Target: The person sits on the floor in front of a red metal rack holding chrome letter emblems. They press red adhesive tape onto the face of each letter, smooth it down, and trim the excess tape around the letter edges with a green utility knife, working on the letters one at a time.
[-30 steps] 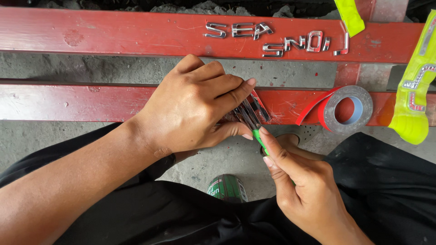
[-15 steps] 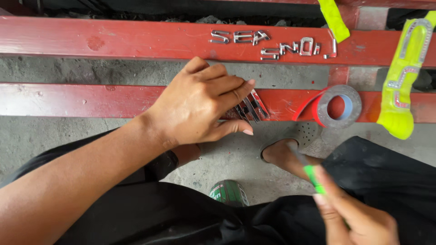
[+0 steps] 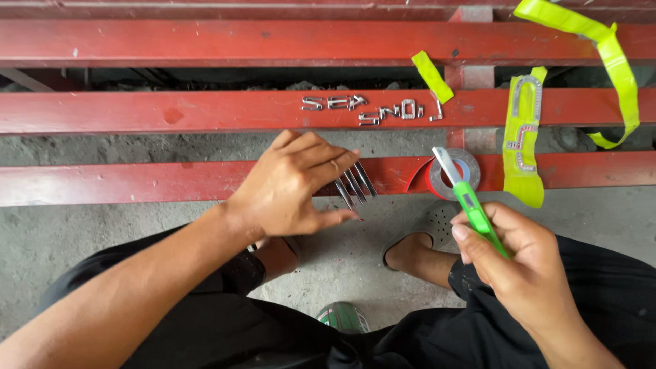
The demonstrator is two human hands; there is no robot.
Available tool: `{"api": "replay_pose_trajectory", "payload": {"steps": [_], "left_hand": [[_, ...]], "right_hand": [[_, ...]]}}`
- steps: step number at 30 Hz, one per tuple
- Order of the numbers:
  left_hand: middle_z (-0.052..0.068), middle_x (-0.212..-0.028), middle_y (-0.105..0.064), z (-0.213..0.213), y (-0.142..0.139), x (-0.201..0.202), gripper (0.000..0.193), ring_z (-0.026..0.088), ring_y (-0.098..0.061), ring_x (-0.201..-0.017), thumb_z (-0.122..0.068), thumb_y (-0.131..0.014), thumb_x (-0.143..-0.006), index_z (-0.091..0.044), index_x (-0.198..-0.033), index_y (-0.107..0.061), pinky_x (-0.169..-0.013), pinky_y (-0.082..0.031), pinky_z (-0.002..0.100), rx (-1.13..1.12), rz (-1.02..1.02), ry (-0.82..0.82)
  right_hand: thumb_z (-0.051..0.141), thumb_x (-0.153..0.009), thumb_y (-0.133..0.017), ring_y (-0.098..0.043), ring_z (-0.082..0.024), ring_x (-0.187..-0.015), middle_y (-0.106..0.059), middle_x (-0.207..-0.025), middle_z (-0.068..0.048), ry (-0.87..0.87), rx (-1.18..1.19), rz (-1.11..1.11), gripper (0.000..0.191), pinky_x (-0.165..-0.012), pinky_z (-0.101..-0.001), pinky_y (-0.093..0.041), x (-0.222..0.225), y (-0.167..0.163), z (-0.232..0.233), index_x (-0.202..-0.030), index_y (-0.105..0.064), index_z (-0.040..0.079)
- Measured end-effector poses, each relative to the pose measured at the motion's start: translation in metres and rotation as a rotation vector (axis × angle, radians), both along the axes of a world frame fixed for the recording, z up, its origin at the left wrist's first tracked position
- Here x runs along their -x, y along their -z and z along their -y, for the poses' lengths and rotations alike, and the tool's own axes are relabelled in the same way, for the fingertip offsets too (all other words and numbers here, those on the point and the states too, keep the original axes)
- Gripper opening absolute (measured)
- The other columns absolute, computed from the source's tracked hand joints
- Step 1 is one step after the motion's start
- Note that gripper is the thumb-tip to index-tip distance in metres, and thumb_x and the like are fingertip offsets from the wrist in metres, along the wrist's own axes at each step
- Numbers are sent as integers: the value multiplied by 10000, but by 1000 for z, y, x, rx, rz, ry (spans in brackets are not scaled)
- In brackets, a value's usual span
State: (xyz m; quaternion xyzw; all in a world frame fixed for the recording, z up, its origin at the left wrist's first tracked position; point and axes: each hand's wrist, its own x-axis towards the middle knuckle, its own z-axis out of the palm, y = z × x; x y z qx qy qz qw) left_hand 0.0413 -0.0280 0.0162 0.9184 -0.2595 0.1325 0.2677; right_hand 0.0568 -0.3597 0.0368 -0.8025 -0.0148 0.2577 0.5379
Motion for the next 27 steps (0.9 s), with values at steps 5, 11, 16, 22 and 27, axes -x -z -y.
{"api": "replay_pose_trajectory", "payload": {"steps": [5, 11, 16, 22, 27], "left_hand": [[123, -1244, -727, 20, -40, 21, 832, 250, -684, -1156, -460, -899, -738, -13, -1383, -626, -1041, -468, 438, 375, -247, 64], [168, -1470, -620, 34, -67, 35, 850, 261, -592, -1404, -340, -856, -876, -33, -1545, -430, -1266, -427, 403, 1091, -833, 203], [163, -1680, -435, 37, -78, 33, 894, 251, -276, -1636, -288, -826, -982, -47, -1671, -310, -1394, -199, 420, 1242, -940, 366], [133, -1764, -223, 34, -84, 29, 749, 262, -113, -1680, -382, -761, -992, -75, -1582, -417, -1385, -143, 460, 1073, -770, 406], [106, -1789, -256, 35, -89, 23, 644, 340, -579, -1359, -312, -796, -956, -54, -1491, -548, -1218, -467, 476, 1384, -1079, 323]], "right_hand": [[58, -969, -640, -474, -60, -552, -679, -967, -132, 20, -410, -74, 128, -477, -229, -386, -10, -8, -18, -918, -522, 58], [44, -1006, -626, -606, -165, -944, -588, -1231, -144, -169, -755, -30, 257, -846, -328, -512, -5, -28, -50, -882, -411, 109], [40, -988, -628, -625, -230, -958, -628, -1008, -120, 29, -840, -301, 93, -845, -386, -525, -4, -40, -70, -1070, -595, 12], [3, -989, -680, -631, -215, -855, -596, -910, -75, 14, -930, -224, 319, -750, -370, -527, -1, -45, -68, -835, -419, 104], [11, -970, -693, -669, -177, -770, -650, -842, -90, 29, -714, -2, 357, -687, -333, -572, 1, -62, -67, -779, -406, 103]]}}
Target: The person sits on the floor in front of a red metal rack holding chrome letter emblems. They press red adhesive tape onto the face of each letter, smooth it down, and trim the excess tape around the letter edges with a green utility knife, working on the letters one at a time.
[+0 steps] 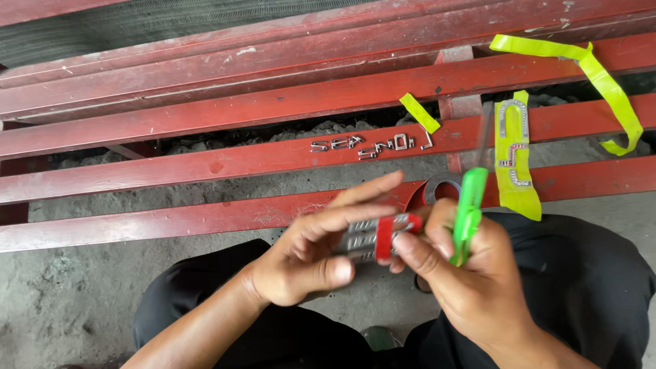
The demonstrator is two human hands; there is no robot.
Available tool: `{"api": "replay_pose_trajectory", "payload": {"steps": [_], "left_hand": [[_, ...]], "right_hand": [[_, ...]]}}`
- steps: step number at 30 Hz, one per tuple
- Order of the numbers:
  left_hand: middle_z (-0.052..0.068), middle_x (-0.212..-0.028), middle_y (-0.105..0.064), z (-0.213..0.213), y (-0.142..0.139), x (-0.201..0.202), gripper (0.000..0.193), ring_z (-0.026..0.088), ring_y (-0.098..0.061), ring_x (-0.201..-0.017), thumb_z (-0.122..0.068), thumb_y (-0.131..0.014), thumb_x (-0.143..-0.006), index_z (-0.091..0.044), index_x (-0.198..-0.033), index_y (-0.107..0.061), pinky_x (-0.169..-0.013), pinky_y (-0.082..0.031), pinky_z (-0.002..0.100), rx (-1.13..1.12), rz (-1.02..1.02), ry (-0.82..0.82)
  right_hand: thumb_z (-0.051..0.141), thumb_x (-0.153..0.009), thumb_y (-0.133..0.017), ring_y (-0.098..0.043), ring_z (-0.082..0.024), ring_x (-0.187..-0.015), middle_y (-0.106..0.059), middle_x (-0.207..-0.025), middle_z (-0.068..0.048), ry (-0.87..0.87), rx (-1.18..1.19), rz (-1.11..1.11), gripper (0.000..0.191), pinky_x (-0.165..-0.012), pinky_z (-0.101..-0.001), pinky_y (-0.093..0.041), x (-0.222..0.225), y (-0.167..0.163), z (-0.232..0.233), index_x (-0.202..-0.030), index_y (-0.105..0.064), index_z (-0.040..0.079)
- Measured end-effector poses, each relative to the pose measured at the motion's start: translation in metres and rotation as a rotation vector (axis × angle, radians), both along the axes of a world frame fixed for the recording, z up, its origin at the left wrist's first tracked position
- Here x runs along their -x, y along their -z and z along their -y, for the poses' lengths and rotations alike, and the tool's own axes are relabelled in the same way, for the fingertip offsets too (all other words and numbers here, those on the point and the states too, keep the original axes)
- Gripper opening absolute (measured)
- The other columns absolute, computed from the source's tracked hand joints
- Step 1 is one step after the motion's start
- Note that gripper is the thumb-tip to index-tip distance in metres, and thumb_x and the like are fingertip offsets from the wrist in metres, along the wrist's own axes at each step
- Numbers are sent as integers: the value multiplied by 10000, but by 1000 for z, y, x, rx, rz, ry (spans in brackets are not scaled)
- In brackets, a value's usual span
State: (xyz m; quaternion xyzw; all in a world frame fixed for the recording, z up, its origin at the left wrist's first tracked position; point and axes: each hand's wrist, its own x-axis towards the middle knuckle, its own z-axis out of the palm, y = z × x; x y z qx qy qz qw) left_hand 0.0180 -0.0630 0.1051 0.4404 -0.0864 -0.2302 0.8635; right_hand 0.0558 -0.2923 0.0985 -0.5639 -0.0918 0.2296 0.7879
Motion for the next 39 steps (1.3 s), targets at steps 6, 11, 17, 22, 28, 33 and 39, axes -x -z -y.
{"api": "replay_pose_trajectory", "payload": {"steps": [6, 11, 17, 22, 28, 33, 39], "left_hand": [[94, -1239, -691, 14, -10, -9, 355, 197, -680, -1132, -173, -873, -913, -82, -1210, -702, -1038, -551, 338, -879, 483, -632], [36, -926, -645, 24, -31, -5, 268, 185, -621, -834, -156, -923, -758, -106, -960, -755, -739, -503, 330, -1112, 813, -859], [-24, -889, -614, 33, -40, -13, 276, 141, -557, -771, -164, -959, -801, -119, -1021, -799, -628, -463, 280, -1096, 862, -875], [-46, -871, -628, 36, -39, -13, 249, 133, -564, -773, -158, -951, -812, -137, -1006, -796, -620, -471, 266, -1099, 829, -907], [-45, -854, -650, 39, -40, -15, 236, 137, -570, -752, -152, -944, -811, -132, -994, -797, -634, -478, 283, -1052, 819, -876], [-21, -898, -647, 39, -36, -15, 224, 140, -628, -780, -130, -913, -819, -129, -1001, -781, -671, -515, 275, -948, 761, -828], [-19, -883, -633, 40, -32, -16, 177, 139, -644, -753, -68, -886, -848, -124, -970, -770, -668, -521, 271, -869, 810, -806]], "right_hand": [[-8, -983, -664, -766, -181, -815, -698, -807, -78, 227, 287, 327, 335, -706, -288, -620, 2, -18, 0, -774, -421, 89], [-32, -943, -683, -672, -125, -743, -666, -779, -73, 381, 350, 390, 332, -717, -274, -581, 8, -17, -3, -789, -415, 86], [-92, -956, -710, -665, -142, -717, -626, -728, -104, 420, 309, 387, 350, -717, -299, -574, 7, -5, -3, -841, -423, 72], [-93, -991, -678, -752, -181, -851, -724, -896, -192, 384, 216, 455, 330, -838, -328, -637, 10, 1, -1, -850, -427, 67], [-115, -977, -685, -749, -191, -827, -728, -932, -247, 424, 216, 519, 326, -825, -328, -637, 10, 4, 1, -855, -436, 56], [-128, -970, -687, -754, -195, -824, -721, -890, -242, 429, 178, 574, 327, -837, -326, -642, 10, 10, 3, -862, -436, 53], [-138, -963, -699, -736, -167, -810, -732, -923, -234, 480, 290, 638, 359, -810, -278, -602, 12, 10, 2, -850, -423, 63]]}}
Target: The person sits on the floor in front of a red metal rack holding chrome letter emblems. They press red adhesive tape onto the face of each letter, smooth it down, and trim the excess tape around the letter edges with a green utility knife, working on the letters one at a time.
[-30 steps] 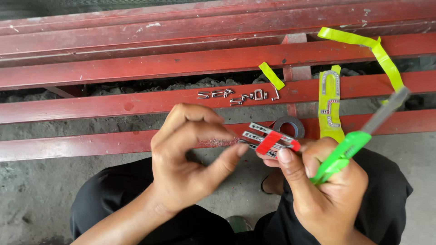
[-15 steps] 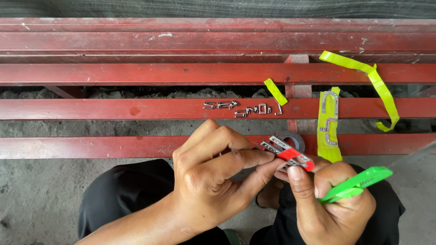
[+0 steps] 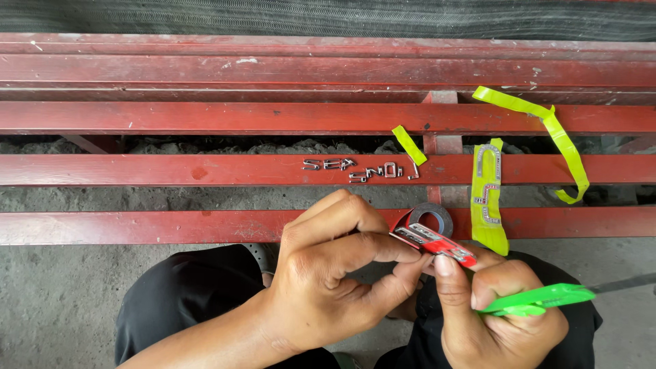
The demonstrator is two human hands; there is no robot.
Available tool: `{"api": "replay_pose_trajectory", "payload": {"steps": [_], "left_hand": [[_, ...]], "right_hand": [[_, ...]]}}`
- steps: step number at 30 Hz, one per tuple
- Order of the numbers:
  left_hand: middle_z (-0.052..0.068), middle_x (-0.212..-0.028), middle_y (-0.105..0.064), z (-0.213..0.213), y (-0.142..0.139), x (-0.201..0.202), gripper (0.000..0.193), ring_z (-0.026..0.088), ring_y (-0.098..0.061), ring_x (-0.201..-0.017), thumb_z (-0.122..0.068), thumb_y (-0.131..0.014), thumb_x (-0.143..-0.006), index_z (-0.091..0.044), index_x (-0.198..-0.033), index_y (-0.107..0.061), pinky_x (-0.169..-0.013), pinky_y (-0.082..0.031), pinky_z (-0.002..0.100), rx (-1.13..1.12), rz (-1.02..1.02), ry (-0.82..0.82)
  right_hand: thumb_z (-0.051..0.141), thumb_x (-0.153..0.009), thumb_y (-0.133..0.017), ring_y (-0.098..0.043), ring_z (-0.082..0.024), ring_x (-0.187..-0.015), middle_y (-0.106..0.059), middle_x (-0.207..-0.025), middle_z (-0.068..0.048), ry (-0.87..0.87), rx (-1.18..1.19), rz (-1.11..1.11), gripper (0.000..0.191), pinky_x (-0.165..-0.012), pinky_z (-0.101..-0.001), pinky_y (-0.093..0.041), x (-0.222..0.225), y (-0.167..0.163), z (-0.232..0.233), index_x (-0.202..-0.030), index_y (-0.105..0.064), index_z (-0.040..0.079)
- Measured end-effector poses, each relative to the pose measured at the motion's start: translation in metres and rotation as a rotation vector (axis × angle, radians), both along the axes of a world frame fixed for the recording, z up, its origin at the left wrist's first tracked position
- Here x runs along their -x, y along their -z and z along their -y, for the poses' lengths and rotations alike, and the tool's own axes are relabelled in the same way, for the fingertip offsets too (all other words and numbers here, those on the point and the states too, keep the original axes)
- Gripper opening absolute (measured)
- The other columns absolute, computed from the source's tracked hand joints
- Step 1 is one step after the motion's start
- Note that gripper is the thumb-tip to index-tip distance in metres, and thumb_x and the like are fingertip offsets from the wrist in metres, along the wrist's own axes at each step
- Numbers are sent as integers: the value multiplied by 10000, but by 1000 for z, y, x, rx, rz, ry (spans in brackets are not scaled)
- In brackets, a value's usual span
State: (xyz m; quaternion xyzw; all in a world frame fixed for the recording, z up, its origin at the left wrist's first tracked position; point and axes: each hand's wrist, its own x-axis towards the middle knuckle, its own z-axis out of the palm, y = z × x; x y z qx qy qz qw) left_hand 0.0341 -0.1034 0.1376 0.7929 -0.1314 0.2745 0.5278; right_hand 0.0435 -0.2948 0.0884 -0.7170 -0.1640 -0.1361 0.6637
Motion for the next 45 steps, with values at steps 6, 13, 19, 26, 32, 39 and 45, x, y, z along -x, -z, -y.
{"api": "replay_pose_trajectory", "payload": {"steps": [6, 13, 19, 26, 32, 39, 45], "left_hand": [[12, -815, -649, 1, -13, 4, 147, 170, -645, -722, -13, -896, -836, -80, -878, -772, -602, -525, 314, -107, 163, 173], [39, -961, -739, -6, -21, -2, 223, 173, -704, -819, -96, -853, -772, -84, -882, -660, -643, -527, 292, 68, -85, 73], [30, -1076, -773, -2, -6, -4, 276, 123, -718, -862, -121, -870, -870, -91, -1007, -633, -681, -559, 241, 22, -91, 26], [35, -1055, -745, 3, 2, -3, 325, 138, -751, -850, -122, -884, -925, -67, -1086, -608, -697, -621, 232, -30, -1, -71], [16, -1003, -744, 4, 2, -3, 344, 132, -744, -829, -132, -887, -951, -85, -1128, -595, -673, -610, 226, -45, 25, -70], [5, -984, -738, 4, 1, -2, 313, 105, -713, -765, -128, -884, -944, -105, -1093, -610, -619, -570, 213, -20, -14, -61], [-13, -971, -729, 3, 2, -1, 297, 75, -629, -632, -125, -878, -933, -108, -1058, -608, -540, -506, 205, -26, -49, -51]], "right_hand": [[-105, -968, -696, -708, -150, -813, -596, -821, -60, 70, -93, -127, 338, -803, -357, -657, -20, -10, -8, -831, -437, 64], [-93, -993, -670, -701, -139, -871, -637, -891, -69, -33, -136, -172, 316, -838, -373, -667, -11, -17, -6, -866, -429, 68], [-94, -1001, -703, -678, -102, -766, -658, -812, -95, -21, 5, -101, 357, -731, -239, -568, -10, -11, -3, -846, -419, 58], [-85, -987, -706, -710, -107, -777, -729, -858, -155, 29, 108, -8, 320, -727, -225, -572, -5, -9, -6, -869, -440, 47], [-81, -974, -729, -681, -95, -773, -739, -907, -177, 40, 154, 34, 322, -744, -230, -560, -4, -7, -6, -856, -454, 37], [-60, -979, -747, -693, -86, -771, -742, -899, -163, 53, 166, 46, 323, -744, -214, -567, -1, -5, -6, -845, -474, 47], [-55, -966, -769, -692, -90, -742, -733, -866, -151, 84, 240, 115, 333, -718, -213, -559, -2, -6, -7, -822, -487, 46]]}}
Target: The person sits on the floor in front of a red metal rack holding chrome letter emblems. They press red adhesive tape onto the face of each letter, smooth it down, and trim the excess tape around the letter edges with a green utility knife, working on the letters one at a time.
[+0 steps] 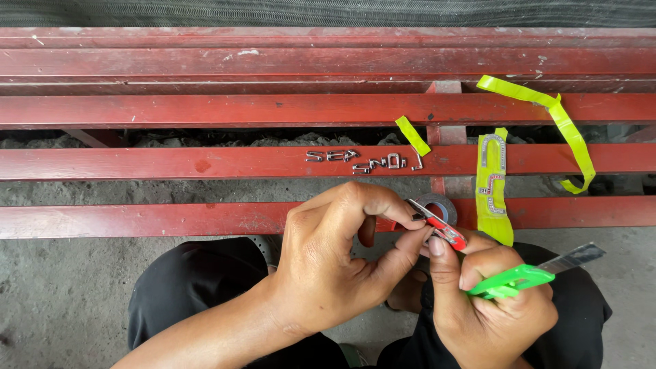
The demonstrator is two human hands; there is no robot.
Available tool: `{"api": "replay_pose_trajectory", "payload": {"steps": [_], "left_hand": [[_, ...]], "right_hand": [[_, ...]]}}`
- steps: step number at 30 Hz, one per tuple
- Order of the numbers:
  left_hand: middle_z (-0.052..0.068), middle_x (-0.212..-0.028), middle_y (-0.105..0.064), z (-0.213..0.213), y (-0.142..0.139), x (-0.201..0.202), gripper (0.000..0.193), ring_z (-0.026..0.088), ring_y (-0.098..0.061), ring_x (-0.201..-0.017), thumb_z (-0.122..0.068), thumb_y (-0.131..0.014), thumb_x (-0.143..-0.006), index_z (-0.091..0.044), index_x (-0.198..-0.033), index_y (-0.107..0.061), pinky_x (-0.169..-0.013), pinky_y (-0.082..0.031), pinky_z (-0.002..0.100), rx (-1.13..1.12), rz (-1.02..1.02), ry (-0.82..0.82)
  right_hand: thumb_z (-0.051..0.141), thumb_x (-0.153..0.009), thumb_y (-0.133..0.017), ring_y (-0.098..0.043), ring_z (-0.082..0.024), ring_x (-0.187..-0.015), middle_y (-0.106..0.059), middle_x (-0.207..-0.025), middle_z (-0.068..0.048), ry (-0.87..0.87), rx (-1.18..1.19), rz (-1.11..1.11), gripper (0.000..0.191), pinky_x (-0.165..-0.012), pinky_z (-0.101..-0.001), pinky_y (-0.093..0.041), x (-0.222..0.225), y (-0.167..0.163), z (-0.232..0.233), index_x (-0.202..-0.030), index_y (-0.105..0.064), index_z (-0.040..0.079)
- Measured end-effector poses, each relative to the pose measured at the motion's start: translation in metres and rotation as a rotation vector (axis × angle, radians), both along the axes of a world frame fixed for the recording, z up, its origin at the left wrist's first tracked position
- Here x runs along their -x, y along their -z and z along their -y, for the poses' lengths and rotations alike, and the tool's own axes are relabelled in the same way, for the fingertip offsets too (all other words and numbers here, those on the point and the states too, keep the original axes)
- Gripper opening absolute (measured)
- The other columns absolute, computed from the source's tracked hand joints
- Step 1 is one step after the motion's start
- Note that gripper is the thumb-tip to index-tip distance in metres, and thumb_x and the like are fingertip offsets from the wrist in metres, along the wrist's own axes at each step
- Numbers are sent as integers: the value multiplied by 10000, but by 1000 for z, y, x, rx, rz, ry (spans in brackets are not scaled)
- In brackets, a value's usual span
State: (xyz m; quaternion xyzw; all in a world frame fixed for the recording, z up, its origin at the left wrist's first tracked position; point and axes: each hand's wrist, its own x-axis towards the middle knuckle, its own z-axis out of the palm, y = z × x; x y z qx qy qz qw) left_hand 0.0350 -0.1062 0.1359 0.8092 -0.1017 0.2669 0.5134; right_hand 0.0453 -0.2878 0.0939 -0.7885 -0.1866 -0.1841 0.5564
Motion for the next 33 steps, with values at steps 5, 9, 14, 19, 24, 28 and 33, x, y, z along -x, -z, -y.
{"api": "replay_pose_trajectory", "payload": {"steps": [5, 9, 14, 19, 24, 28, 33], "left_hand": [[-20, -981, -735, 3, 4, 2, 343, 53, -563, -588, -131, -873, -922, -101, -1074, -567, -521, -467, 208, 19, -32, 21], [-30, -974, -748, 7, 6, 3, 353, 35, -523, -558, -141, -877, -908, -104, -1057, -558, -498, -434, 200, 48, -57, 36], [-53, -918, -766, 10, 1, 1, 363, -2, -473, -521, -127, -870, -882, -107, -1020, -535, -472, -394, 173, 153, -168, 35], [-40, -865, -750, 11, -7, 8, 481, -17, -586, -656, -72, -874, -817, -106, -1092, -481, -530, -437, 165, 377, -296, 132], [-25, -961, -757, -8, -2, 2, 672, 4, -630, -758, -32, -876, -817, -95, -1298, -411, -633, -446, 176, 420, -329, 142], [3, -953, -728, -23, 3, 0, 680, 28, -633, -786, 3, -833, -852, -91, -1368, -399, -685, -497, 189, 524, -363, 217], [32, -877, -732, -33, 9, -6, 622, 66, -690, -791, 29, -791, -878, -76, -1359, -412, -706, -560, 218, 598, -482, 283]], "right_hand": [[-69, -938, -788, -688, -87, -728, -735, -883, -152, 44, 43, 46, 342, -700, -209, -541, 0, -1, -2, -814, -489, 38], [-97, -934, -782, -674, -84, -713, -743, -899, -149, 81, 78, 52, 324, -686, -212, -533, -1, -2, -4, -833, -501, 28], [-94, -910, -764, -657, -85, -715, -703, -876, -129, 107, 58, 21, 316, -683, -228, -534, -6, -4, -6, -813, -490, 30], [-88, -1008, -730, -665, -99, -757, -579, -793, -42, -6, -157, -192, 364, -736, -295, -634, -22, -9, 5, -830, -442, 45], [-84, -1020, -629, -718, -175, -880, -609, -909, -70, -188, -450, -385, 299, -829, -409, -679, -22, -9, 14, -845, -440, 68], [-87, -1024, -613, -724, -187, -867, -621, -882, -81, -245, -497, -448, 314, -824, -431, -682, -18, -8, 18, -836, -424, 80], [-90, -993, -627, -715, -177, -804, -652, -842, -120, -221, -400, -489, 337, -769, -353, -636, -17, -7, 20, -804, -407, 81]]}}
